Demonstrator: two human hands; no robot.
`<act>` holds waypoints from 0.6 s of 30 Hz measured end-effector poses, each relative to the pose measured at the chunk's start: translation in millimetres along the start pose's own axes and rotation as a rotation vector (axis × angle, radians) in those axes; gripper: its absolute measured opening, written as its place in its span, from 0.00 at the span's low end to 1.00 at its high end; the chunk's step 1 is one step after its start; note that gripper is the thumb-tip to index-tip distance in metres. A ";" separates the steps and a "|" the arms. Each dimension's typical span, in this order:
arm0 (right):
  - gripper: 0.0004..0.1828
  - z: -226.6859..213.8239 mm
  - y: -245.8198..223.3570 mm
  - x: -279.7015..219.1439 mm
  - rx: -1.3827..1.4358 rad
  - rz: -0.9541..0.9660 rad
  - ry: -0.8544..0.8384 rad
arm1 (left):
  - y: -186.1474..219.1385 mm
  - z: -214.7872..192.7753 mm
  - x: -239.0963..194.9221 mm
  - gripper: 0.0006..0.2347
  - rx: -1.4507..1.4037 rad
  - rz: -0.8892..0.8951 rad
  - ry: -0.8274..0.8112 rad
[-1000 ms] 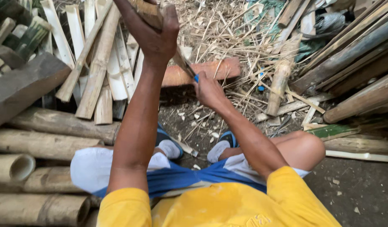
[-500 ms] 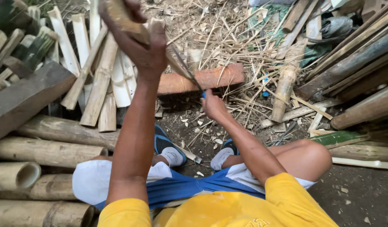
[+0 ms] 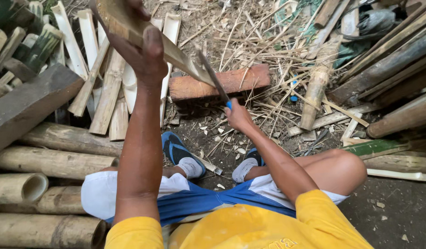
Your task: The person sits on the ground and uses a machete to split bamboo poles into flat strips. They repeatedly position each pole on a brick, strike it with the machete, and set the resulting strips aside.
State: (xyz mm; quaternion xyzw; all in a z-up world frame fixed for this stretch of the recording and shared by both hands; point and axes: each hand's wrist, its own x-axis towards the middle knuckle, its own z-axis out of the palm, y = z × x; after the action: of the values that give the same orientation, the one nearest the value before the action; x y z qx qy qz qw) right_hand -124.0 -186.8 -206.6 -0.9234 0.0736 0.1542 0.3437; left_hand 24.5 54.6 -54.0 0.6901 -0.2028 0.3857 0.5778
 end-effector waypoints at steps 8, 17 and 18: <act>0.13 -93.1 -128.3 -81.2 0.268 -0.447 0.216 | 92.1 19.5 15.3 0.35 -0.403 0.090 -0.117; 0.14 -83.2 -124.7 -86.8 0.216 -0.458 0.215 | 104.3 9.2 13.1 0.33 -0.353 0.075 -0.082; 0.16 -77.9 -118.9 -90.6 0.251 -0.597 0.335 | 103.1 12.1 11.0 0.33 -0.364 0.069 -0.058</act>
State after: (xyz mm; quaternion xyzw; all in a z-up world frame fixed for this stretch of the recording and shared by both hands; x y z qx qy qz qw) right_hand -162.3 -145.8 -47.7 -0.8673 -0.1254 -0.1164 0.4674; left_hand -39.9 19.1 20.1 0.5776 -0.3096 0.3422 0.6733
